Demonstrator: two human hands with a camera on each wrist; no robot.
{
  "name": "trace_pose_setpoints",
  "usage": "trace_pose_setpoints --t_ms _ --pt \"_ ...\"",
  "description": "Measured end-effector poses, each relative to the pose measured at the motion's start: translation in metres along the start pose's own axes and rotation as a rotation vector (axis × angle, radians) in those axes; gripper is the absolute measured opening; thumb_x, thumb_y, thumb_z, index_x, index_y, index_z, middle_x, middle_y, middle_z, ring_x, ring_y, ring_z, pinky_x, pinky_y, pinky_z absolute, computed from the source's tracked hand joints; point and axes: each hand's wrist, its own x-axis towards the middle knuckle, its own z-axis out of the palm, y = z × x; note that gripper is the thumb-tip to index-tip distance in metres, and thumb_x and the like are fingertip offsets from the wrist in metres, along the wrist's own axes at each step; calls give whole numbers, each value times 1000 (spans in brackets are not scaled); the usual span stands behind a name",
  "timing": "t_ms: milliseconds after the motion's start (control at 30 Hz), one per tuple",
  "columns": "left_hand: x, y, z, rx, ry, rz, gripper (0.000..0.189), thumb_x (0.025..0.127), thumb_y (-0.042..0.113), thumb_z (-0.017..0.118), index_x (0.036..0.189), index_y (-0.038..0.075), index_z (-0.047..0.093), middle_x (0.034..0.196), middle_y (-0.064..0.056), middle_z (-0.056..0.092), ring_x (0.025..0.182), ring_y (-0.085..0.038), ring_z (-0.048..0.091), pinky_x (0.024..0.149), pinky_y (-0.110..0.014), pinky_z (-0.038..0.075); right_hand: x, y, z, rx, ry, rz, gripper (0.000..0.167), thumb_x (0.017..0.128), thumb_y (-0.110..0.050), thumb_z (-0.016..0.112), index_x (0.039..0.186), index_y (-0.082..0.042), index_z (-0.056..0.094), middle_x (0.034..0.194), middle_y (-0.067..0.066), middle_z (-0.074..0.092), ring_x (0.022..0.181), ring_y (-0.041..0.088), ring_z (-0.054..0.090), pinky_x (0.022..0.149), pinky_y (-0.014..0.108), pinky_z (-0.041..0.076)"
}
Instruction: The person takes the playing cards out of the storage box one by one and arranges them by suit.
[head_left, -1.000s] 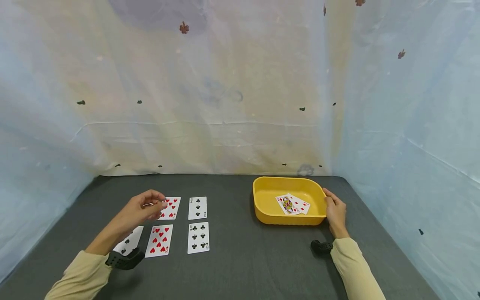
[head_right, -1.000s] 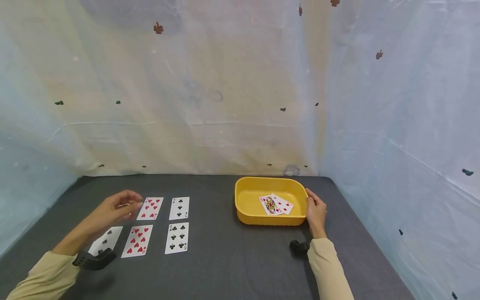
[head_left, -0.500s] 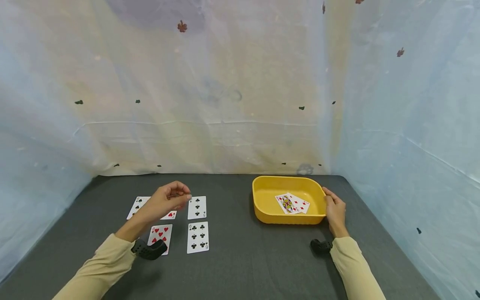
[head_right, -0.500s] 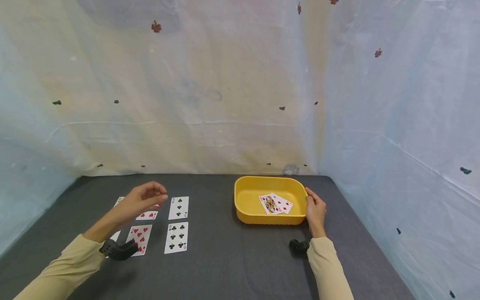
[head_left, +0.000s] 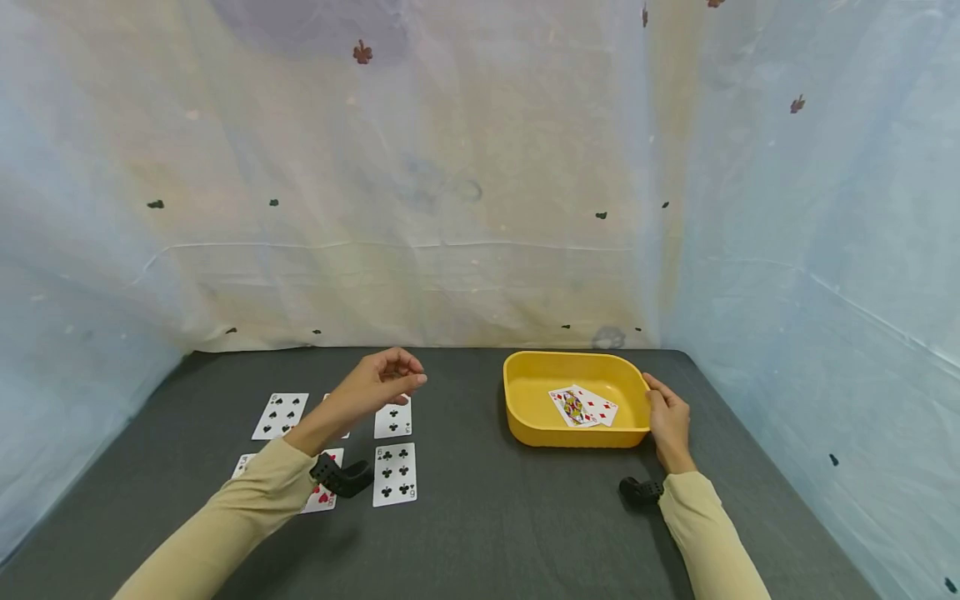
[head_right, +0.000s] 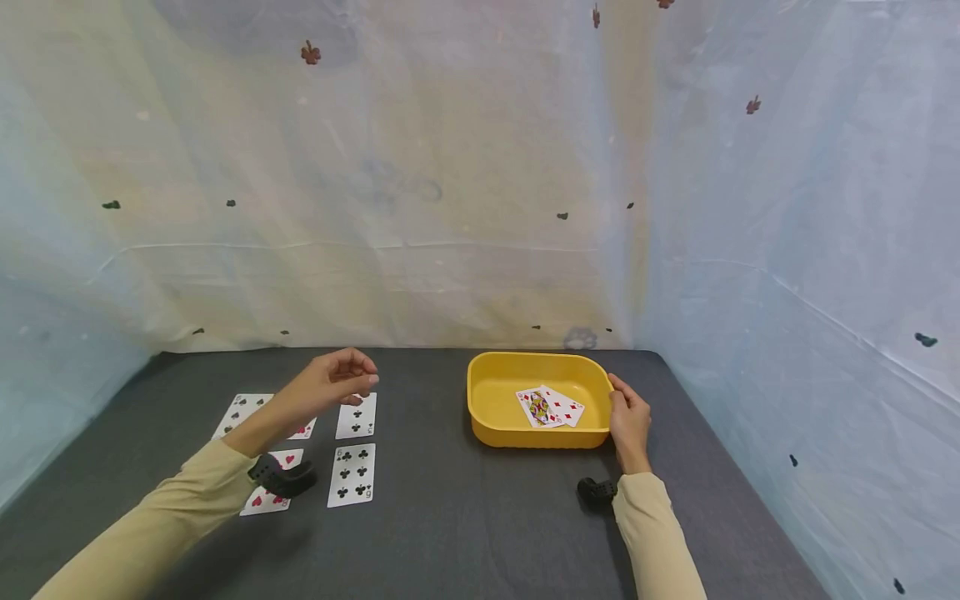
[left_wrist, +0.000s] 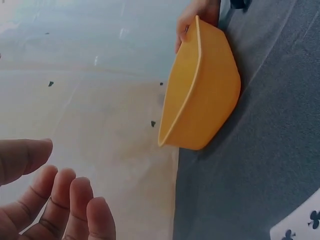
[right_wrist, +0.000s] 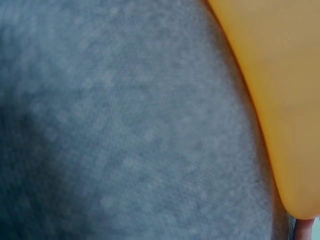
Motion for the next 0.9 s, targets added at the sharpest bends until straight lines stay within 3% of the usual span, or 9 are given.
trace_pose_setpoints --t_ms 333,467,633,900 --pt "20 13 11 16 -25 -6 27 96 21 64 112 1 57 100 -17 58 87 -26 60 77 -34 52 -1 0 0 3 -9 -1 40 104 -15 39 140 -1 50 144 17 45 129 31 44 103 43 38" --pt "28 20 18 11 -29 -4 27 96 19 64 113 0 57 99 -13 59 88 -24 61 81 -39 52 -1 0 0 2 -4 -4 40 104 -15 39 140 -2 50 144 17 45 129 30 45 103 43 38" --pt "41 24 28 2 -39 -20 28 94 21 66 113 1 58 101 -11 59 90 -22 60 82 -38 52 -1 0 1 0 -6 -3 40 104 -16 39 140 -3 50 144 16 45 129 30 45 103 43 38" --pt "64 32 50 -12 -85 6 27 94 20 66 113 1 59 103 -11 60 91 -23 60 83 -39 52 -2 0 0 -1 -13 -5 40 104 -16 38 140 -2 50 144 17 45 129 30 45 103 43 38"
